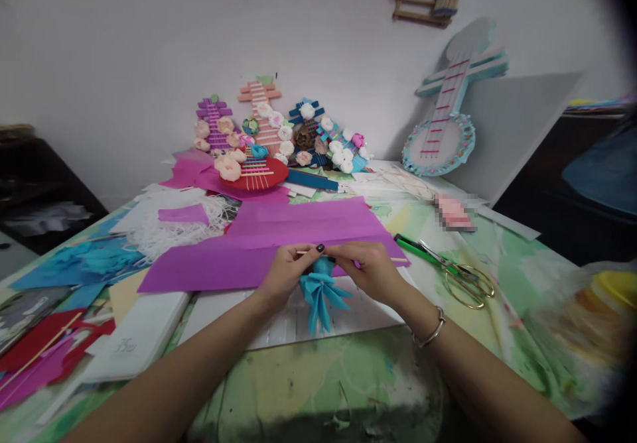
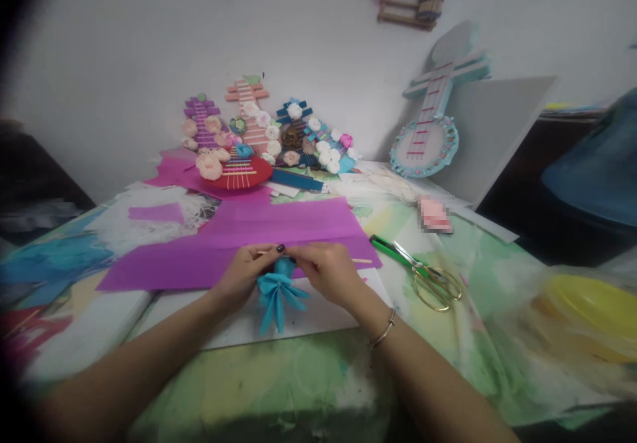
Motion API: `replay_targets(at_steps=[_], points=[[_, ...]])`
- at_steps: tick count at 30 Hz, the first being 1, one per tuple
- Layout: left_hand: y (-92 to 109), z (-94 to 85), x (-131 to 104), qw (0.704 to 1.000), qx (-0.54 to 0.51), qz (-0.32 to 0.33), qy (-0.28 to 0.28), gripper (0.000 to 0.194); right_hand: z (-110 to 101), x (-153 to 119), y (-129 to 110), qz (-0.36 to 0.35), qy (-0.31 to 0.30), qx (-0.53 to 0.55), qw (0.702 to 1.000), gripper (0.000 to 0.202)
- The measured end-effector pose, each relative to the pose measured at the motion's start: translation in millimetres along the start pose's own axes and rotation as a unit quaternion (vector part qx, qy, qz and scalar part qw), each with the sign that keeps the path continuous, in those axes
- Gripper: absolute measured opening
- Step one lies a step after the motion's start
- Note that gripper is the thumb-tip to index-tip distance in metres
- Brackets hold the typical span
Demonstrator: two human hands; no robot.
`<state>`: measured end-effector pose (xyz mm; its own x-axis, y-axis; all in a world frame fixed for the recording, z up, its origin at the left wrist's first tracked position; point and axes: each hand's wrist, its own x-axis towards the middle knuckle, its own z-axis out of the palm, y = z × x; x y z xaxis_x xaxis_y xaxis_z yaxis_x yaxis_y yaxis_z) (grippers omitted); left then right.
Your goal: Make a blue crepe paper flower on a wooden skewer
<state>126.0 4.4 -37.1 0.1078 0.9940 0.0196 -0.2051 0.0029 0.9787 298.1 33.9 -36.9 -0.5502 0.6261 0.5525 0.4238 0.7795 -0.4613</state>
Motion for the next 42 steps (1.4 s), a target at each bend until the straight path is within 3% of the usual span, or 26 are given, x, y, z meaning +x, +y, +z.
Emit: replay_targets(at_steps=[14, 22, 29, 42], points=[[-2.6, -1.6, 1.1, 0.997, -0.007, -0.048, 0.055, 0.032, 0.2, 1.3, 1.9, 0.008, 0.022, -0.024, 0.999, 0.018], [-5.4, -6.1, 3.7, 0.998, 0.055, -0.002, 0.029, 0.024, -0.8, 0.7, 0.9, -0.006, 0.035, -0.045, 0.998, 0.016], [-2.6, -5.7, 2.9, 0.996, 0.078, -0.011, 0.046, 0.022, -0.2, -0.2, 0.4, -0.012, 0.032, -0.057, 0.998, 0.016], [-2.6, -3.1, -1.5, 0.988, 0.121, 0.074, 0.057, 0.017, -1.9, 0.1, -6.1, -0.024, 0.022, -0.082, 0.996, 0.022]])
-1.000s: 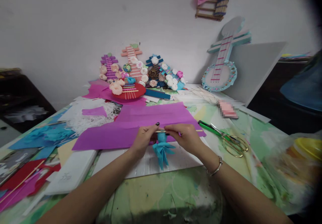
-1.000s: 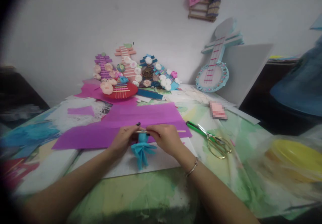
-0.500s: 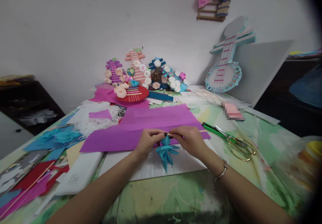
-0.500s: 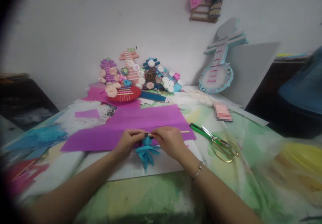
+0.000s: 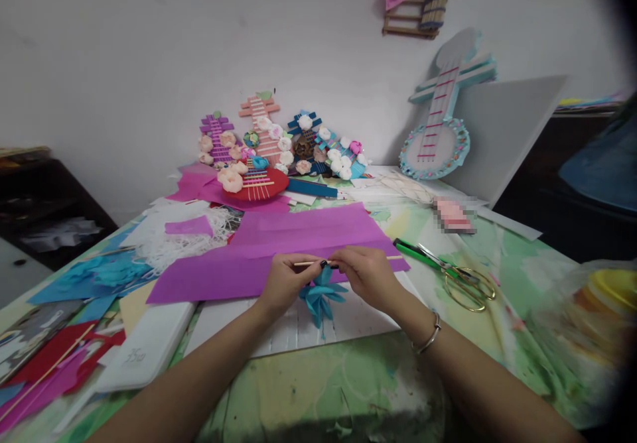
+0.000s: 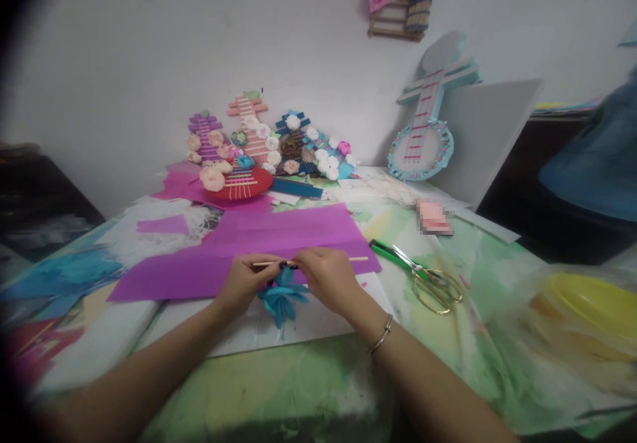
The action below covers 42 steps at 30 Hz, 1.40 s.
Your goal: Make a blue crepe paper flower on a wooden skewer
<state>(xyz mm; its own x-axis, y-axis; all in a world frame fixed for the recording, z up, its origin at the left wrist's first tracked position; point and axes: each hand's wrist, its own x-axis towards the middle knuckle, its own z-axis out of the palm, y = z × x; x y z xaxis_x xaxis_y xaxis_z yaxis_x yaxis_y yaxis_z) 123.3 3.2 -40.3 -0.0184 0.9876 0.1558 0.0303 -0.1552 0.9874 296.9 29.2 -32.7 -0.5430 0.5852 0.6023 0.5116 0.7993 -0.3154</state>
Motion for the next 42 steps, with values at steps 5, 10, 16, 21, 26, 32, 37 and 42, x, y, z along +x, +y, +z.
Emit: replay_targets(at_steps=[5, 10, 16, 21, 26, 32, 37, 42], points=[[-1.0, 0.2, 0.2, 1.0, -0.008, 0.001, -0.004, 0.015, 0.8, -0.2, -0.1, 0.001, 0.017, 0.018, 1.0, 0.02], [-1.2, 2.3, 0.3, 0.998, -0.064, -0.014, 0.004, 0.019, 0.3, -0.1, -3.3, 0.018, 0.036, 0.017, 0.999, 0.018], [-4.1, 3.5, 2.6, 0.991, -0.129, -0.042, 0.0, 0.028, 2.1, -0.7, -2.6, 0.024, 0.045, -0.019, 0.999, 0.019], [-6.9, 3.4, 2.8, 0.989, -0.142, -0.031, 0.015, 0.03, 3.3, -1.7, -3.1, -0.001, 0.078, -0.013, 0.997, 0.018], [-5.9, 3.4, 2.6, 0.988, -0.148, -0.034, 0.021, 0.029, 3.3, -2.7, -4.7, -0.006, 0.094, -0.021, 0.995, 0.018], [-5.9, 3.8, 2.1, 0.991, -0.132, -0.036, 0.011, 0.026, 2.7, -3.0, -9.6, 0.024, 0.097, -0.043, 0.994, 0.018], [-6.9, 5.9, 0.2, 0.992, -0.125, -0.014, 0.01, 0.023, -0.1, -0.3, -15.1, 0.082, 0.062, -0.069, 0.992, 0.025], [-6.1, 5.8, -0.5, 0.991, -0.131, -0.017, 0.006, 0.023, -1.2, 2.9, -13.6, 0.127, 0.031, -0.08, 0.988, 0.03]])
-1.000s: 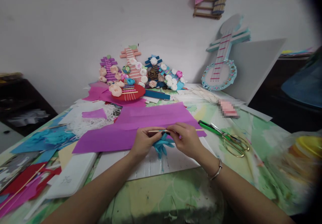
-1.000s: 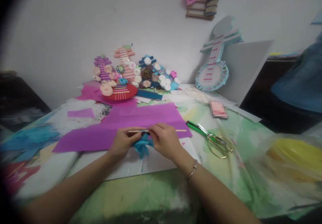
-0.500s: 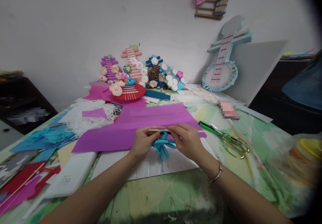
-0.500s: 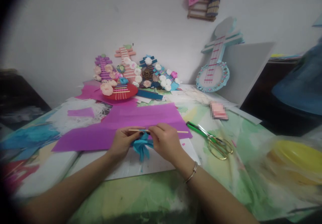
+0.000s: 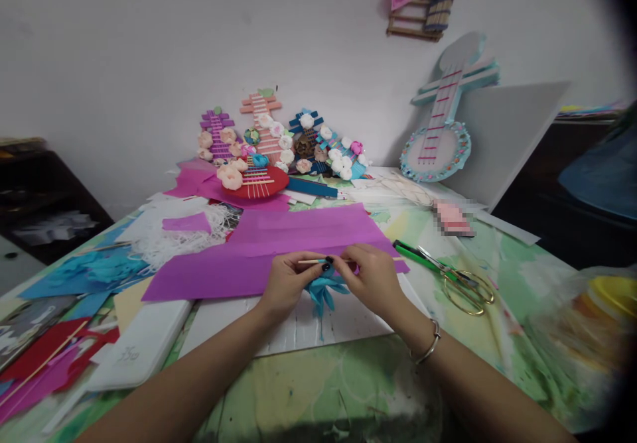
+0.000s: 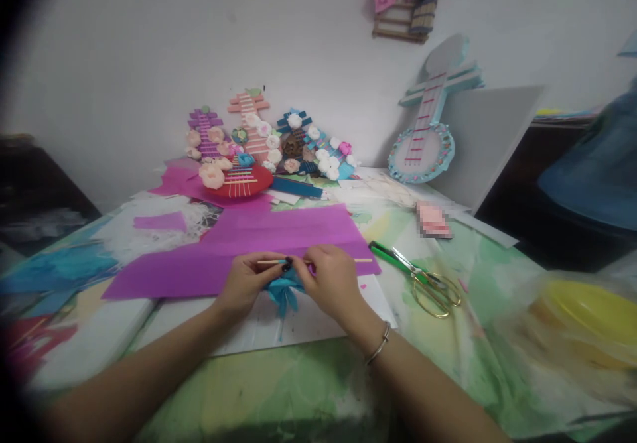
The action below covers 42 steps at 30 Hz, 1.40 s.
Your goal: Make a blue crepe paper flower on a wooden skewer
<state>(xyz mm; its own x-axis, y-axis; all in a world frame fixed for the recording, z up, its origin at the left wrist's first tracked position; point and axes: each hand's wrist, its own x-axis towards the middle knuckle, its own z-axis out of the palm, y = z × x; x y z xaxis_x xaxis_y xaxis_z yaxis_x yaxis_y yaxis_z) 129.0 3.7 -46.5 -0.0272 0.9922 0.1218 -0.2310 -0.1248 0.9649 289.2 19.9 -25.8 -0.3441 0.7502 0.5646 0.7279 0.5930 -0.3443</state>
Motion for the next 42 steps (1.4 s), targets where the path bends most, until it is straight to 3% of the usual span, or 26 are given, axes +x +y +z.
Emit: replay_targets(at_steps=[13, 21, 28, 33, 37, 42], points=[[3.5, 0.0, -1.0, 0.999, 0.03, -0.027, 0.014, 0.026, 1.6, 0.4, -0.7, 0.013, 0.013, 0.061, 0.998, 0.019], [5.9, 0.1, -1.2, 0.996, 0.084, -0.006, 0.002, 0.027, 1.7, 0.0, -2.2, 0.016, 0.016, 0.093, 0.995, 0.014], [9.1, 0.0, -2.8, 0.965, 0.222, 0.142, -0.015, 0.022, 4.3, -0.9, 0.8, -0.027, 0.042, 0.103, 0.993, 0.015], [11.6, -1.3, -5.9, 0.918, 0.312, 0.245, -0.008, 0.028, 4.1, -2.3, 1.0, -0.062, 0.052, 0.116, 0.99, 0.016], [13.4, -1.8, -7.6, 0.86, 0.365, 0.356, 0.001, 0.018, 2.8, -3.0, 1.0, -0.09, 0.061, 0.122, 0.986, 0.012], [14.6, -2.3, -8.5, 0.819, 0.413, 0.398, 0.003, 0.015, 4.4, -3.0, 4.6, -0.116, 0.081, 0.107, 0.984, 0.012]])
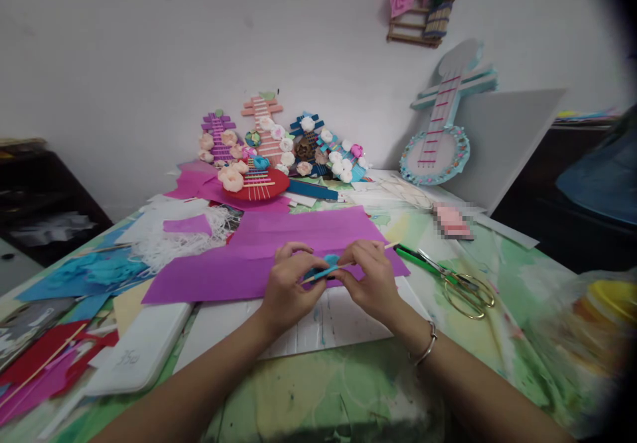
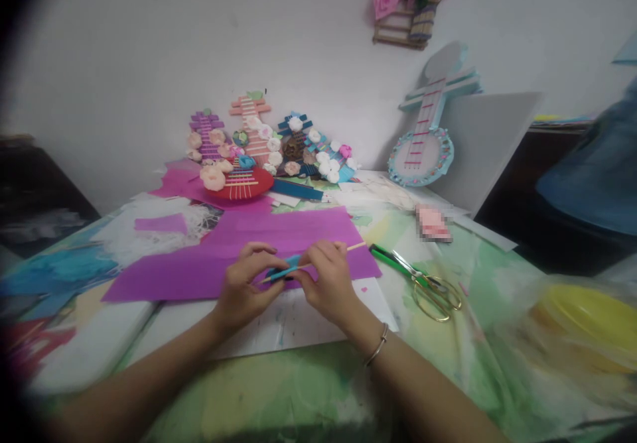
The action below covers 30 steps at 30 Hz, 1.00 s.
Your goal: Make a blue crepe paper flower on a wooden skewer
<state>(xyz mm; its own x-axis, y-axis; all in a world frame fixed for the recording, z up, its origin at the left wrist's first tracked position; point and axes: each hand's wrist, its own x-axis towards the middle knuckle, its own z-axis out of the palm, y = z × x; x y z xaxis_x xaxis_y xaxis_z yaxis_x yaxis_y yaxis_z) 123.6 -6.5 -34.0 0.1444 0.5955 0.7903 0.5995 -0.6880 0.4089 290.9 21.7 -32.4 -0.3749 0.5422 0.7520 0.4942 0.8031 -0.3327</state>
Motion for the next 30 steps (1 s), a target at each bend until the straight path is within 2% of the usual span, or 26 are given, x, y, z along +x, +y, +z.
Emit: replay_targets(at_steps=[7, 14, 20, 30], points=[[2.3, -5.8, -0.5, 0.997, -0.017, 0.0, -0.075, 0.019, 1.0, 0.5, 4.9, -0.014, -0.003, -0.02, 1.0, 0.014], [-3.9, -4.8, 6.1, 0.989, -0.086, -0.017, -0.121, 0.015, -3.0, 4.3, 12.2, -0.034, -0.043, -0.015, 0.998, 0.013], [-9.3, -4.6, 8.1, 0.991, -0.067, -0.04, -0.112, 0.012, -6.5, 7.5, 17.1, -0.007, -0.097, -0.035, 0.995, 0.009], [-8.7, -2.2, 6.5, 0.985, -0.095, -0.086, -0.114, 0.009, -6.3, 6.7, 14.3, 0.001, -0.096, -0.045, 0.994, 0.015]])
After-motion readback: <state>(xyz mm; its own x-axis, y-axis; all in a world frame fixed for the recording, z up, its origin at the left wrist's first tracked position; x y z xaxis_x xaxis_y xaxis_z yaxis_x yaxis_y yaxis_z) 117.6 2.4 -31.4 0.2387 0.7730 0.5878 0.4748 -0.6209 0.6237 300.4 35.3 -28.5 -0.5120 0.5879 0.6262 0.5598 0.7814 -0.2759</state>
